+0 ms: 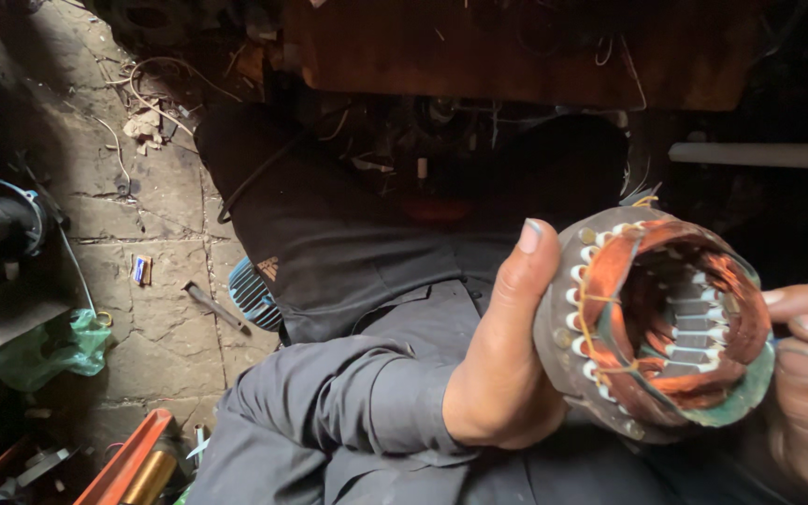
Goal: The person sits on the floor and works on a motor stator, twisting and connecting copper wires. They then pick up the stator and inspect the winding slots, pointing at specific areas and rotating the component to view different sides.
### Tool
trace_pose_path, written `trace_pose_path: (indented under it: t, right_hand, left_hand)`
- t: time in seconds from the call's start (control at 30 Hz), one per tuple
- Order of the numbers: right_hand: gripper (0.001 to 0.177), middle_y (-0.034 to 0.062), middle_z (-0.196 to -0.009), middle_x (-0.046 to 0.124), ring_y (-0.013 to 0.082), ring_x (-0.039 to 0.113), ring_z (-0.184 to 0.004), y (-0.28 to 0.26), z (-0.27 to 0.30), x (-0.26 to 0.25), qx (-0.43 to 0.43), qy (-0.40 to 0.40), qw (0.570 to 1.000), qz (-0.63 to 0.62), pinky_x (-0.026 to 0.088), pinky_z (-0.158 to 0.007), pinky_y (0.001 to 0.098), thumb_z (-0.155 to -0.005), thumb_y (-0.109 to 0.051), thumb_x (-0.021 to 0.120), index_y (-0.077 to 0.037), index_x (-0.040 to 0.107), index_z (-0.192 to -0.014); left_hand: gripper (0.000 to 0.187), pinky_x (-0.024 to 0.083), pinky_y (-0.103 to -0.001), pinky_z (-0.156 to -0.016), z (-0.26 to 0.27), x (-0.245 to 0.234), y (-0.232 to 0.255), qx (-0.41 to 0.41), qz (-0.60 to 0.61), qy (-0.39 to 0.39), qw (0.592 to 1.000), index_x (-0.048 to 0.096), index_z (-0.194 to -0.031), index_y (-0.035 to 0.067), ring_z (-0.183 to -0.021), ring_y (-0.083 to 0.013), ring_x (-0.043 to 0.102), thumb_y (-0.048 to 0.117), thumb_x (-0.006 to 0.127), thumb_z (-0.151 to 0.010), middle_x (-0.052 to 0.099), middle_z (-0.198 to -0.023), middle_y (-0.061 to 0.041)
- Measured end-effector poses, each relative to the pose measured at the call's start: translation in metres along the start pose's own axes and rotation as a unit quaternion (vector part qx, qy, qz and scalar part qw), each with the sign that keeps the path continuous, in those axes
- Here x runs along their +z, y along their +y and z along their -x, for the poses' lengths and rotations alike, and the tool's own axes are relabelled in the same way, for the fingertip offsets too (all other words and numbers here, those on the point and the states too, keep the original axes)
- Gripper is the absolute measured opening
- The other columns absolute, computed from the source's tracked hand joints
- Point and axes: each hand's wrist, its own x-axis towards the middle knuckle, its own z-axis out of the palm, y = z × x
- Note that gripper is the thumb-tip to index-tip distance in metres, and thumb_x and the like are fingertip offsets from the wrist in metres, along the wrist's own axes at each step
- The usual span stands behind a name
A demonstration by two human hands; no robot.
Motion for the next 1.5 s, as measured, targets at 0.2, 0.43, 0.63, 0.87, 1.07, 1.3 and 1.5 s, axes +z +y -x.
trace_pose_path:
  t: [0.2, 0.43, 0.63, 0.87, 1.07, 1.3, 1.5]
  right_hand:
    - [0.021, 0.0186, -0.123, 0.064, 0.0175, 0.065, -0.104, -0.020, -0.034, 0.028, -0.090, -0.001, 0.994, 0.054, 0.055, -0.098, 0.0233, -0.114, -0.020, 0.065, -0.002, 0.054, -0.114]
    - [0.026, 0.0226, -0.126, 0.069, 0.0220, 0.064, -0.113, -0.050, -0.075, 0.086, -0.147, 0.012, 0.989, 0.026, 0.053, -0.102, 0.0283, -0.106, -0.012, 0.076, 0.001, 0.059, -0.121]
    - [0.046, 0.0221, -0.133, 0.063, 0.0258, 0.063, -0.127, -0.058, -0.089, 0.103, -0.159, -0.016, 0.986, -0.042, 0.053, -0.113, 0.0350, -0.094, -0.022, 0.080, -0.002, 0.056, -0.127]
    - [0.060, 0.0212, -0.139, 0.058, 0.0287, 0.056, -0.133, -0.049, -0.078, 0.095, -0.205, -0.036, 0.978, 0.027, 0.052, -0.113, 0.0411, -0.085, -0.028, 0.082, -0.007, 0.045, -0.126]
    - [0.059, 0.0215, -0.134, 0.057, 0.0295, 0.056, -0.130, -0.039, -0.072, 0.088, -0.239, -0.028, 0.969, 0.051, 0.055, -0.108, 0.0386, -0.086, -0.031, 0.080, -0.008, 0.042, -0.125]
    - [0.062, 0.0235, -0.139, 0.057, 0.0303, 0.058, -0.131, -0.030, -0.072, 0.088, -0.229, -0.002, 0.973, 0.017, 0.054, -0.113, 0.0400, -0.087, -0.032, 0.080, -0.007, 0.042, -0.129]
    - [0.053, 0.0241, -0.139, 0.058, 0.0294, 0.063, -0.127, -0.020, -0.101, 0.135, -0.225, 0.047, 0.953, -0.196, 0.055, -0.110, 0.0392, -0.098, -0.033, 0.078, -0.005, 0.050, -0.134]
  left_hand:
    - [0.084, 0.036, -0.050, -0.122, -0.007, 0.009, -0.001, 0.114, -0.296, 0.067, 0.946, 0.034, -0.156, -0.003, -0.139, -0.0361, 0.046, 0.063, 0.031, -0.104, 0.047, -0.155, -0.028]
    - [0.093, 0.045, -0.052, -0.118, -0.015, 0.013, 0.023, 0.197, -0.343, 0.057, 0.917, 0.044, -0.153, -0.004, -0.132, -0.0378, 0.057, 0.073, 0.018, -0.108, 0.054, -0.147, -0.026]
    - [0.096, 0.045, -0.053, -0.116, -0.013, 0.021, 0.034, 0.196, -0.331, 0.020, 0.923, 0.042, -0.155, 0.000, -0.137, -0.0377, 0.054, 0.077, 0.018, -0.104, 0.053, -0.152, -0.026]
    - [0.102, 0.043, -0.053, -0.119, -0.013, 0.019, 0.030, 0.165, -0.380, 0.003, 0.910, 0.038, -0.160, 0.000, -0.140, -0.0396, 0.051, 0.082, 0.020, -0.101, 0.048, -0.152, -0.032]
    - [0.102, 0.043, -0.053, -0.122, -0.016, 0.007, 0.026, 0.135, -0.366, -0.016, 0.921, 0.038, -0.159, -0.001, -0.140, -0.0391, 0.051, 0.082, 0.019, -0.103, 0.050, -0.149, -0.030]
    - [0.097, 0.042, -0.054, -0.121, -0.021, 0.004, 0.022, 0.160, -0.354, -0.008, 0.921, 0.040, -0.157, 0.001, -0.142, -0.0396, 0.050, 0.080, 0.018, -0.104, 0.052, -0.147, -0.023]
    - [0.102, 0.043, -0.053, -0.119, -0.017, 0.021, 0.052, 0.197, -0.340, -0.040, 0.919, 0.036, -0.162, 0.000, -0.134, -0.0427, 0.056, 0.080, 0.023, -0.101, 0.053, -0.151, -0.027]
